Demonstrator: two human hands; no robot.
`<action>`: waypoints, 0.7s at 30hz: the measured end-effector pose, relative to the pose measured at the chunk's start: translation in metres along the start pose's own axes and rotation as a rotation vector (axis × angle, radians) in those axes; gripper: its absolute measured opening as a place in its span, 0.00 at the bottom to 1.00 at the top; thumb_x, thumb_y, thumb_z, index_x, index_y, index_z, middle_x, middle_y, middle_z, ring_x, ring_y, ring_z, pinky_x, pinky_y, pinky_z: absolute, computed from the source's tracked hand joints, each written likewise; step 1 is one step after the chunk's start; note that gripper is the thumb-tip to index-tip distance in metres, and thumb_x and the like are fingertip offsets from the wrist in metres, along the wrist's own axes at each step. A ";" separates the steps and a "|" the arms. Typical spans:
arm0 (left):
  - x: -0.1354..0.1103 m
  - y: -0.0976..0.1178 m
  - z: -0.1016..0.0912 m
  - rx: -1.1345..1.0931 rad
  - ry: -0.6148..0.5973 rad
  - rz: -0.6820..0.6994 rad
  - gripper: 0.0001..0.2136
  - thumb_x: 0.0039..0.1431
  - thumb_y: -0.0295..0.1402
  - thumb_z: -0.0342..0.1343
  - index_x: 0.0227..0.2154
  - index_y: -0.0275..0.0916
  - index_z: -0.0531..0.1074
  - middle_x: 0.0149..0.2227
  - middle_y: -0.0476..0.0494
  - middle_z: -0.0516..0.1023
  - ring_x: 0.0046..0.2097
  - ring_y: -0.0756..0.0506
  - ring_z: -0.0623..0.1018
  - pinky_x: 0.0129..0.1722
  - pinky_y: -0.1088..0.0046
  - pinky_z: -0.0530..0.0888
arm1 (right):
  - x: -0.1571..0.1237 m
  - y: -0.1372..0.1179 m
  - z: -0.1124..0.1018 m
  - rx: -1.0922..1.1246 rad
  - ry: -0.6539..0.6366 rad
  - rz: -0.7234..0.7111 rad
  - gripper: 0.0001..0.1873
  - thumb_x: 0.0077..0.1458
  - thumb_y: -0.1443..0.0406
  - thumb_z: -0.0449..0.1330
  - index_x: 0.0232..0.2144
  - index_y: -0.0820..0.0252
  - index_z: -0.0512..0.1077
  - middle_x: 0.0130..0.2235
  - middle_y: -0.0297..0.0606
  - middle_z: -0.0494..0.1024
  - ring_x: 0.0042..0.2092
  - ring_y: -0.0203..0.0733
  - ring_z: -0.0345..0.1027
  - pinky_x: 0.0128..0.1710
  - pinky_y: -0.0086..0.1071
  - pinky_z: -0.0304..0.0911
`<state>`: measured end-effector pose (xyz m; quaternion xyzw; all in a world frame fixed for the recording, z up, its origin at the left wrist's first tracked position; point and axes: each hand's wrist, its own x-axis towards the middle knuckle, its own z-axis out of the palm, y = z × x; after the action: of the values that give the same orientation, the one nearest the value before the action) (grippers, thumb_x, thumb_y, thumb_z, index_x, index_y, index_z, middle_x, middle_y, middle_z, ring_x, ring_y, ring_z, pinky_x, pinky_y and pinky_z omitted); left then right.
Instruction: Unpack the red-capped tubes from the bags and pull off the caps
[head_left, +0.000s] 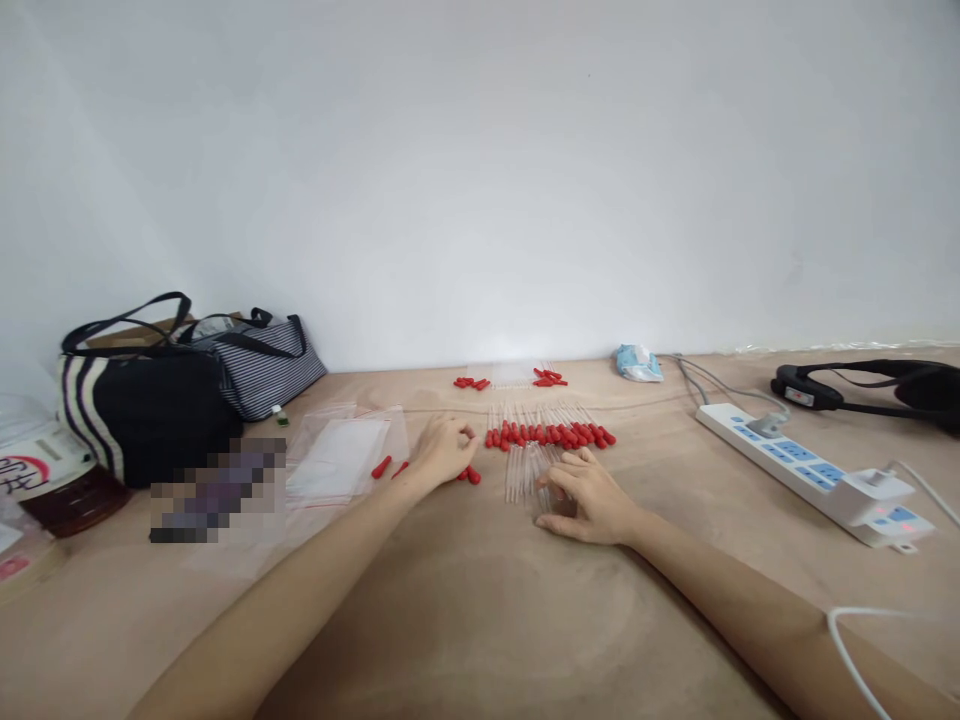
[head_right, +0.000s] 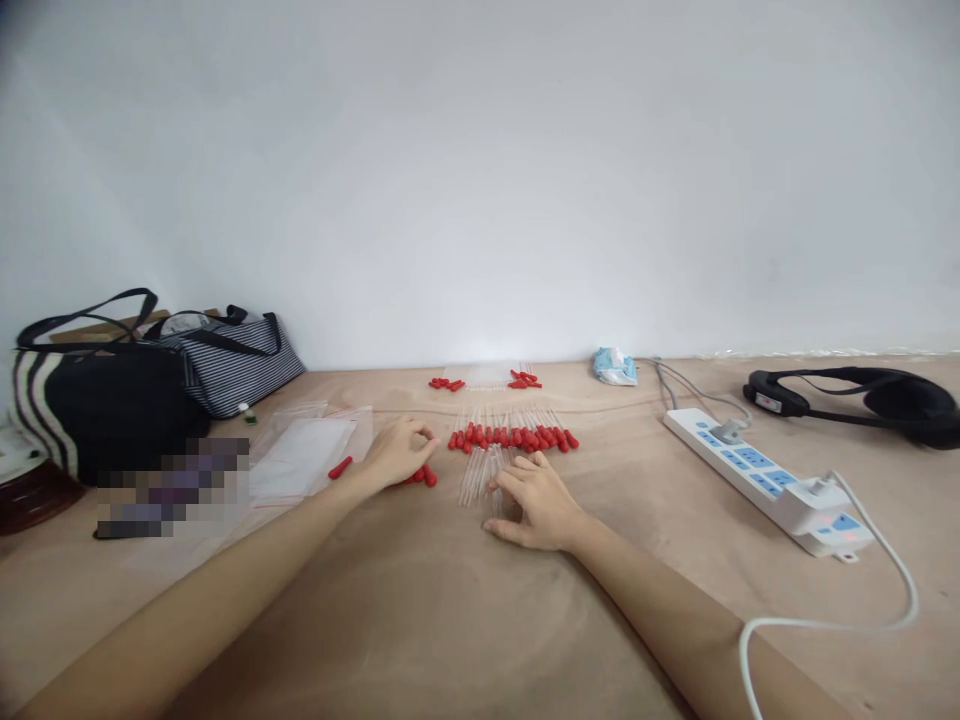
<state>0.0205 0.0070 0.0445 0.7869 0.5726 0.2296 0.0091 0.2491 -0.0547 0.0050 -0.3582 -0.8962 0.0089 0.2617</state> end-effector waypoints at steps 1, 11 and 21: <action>0.009 0.006 0.005 -0.003 -0.012 -0.005 0.07 0.48 0.35 0.53 0.23 0.39 0.72 0.32 0.45 0.75 0.40 0.44 0.72 0.41 0.70 0.66 | 0.000 0.001 0.001 -0.015 0.018 0.002 0.15 0.48 0.54 0.56 0.34 0.58 0.67 0.25 0.33 0.70 0.32 0.38 0.60 0.35 0.33 0.48; 0.052 0.028 0.044 0.007 -0.119 -0.254 0.13 0.43 0.42 0.53 0.16 0.37 0.73 0.20 0.43 0.75 0.30 0.45 0.75 0.28 0.75 0.66 | 0.001 0.005 0.011 -0.081 0.194 0.075 0.14 0.53 0.55 0.53 0.34 0.59 0.69 0.25 0.34 0.71 0.30 0.37 0.61 0.33 0.32 0.48; 0.017 0.029 0.008 -0.023 0.016 -0.080 0.09 0.48 0.34 0.51 0.19 0.38 0.73 0.27 0.44 0.75 0.37 0.44 0.73 0.38 0.72 0.68 | 0.000 0.012 0.016 -0.080 0.479 0.195 0.10 0.53 0.62 0.52 0.35 0.59 0.69 0.32 0.39 0.71 0.35 0.40 0.63 0.36 0.35 0.55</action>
<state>0.0533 0.0139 0.0516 0.7615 0.6009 0.2418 0.0230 0.2489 -0.0432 -0.0106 -0.4449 -0.7696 -0.0862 0.4499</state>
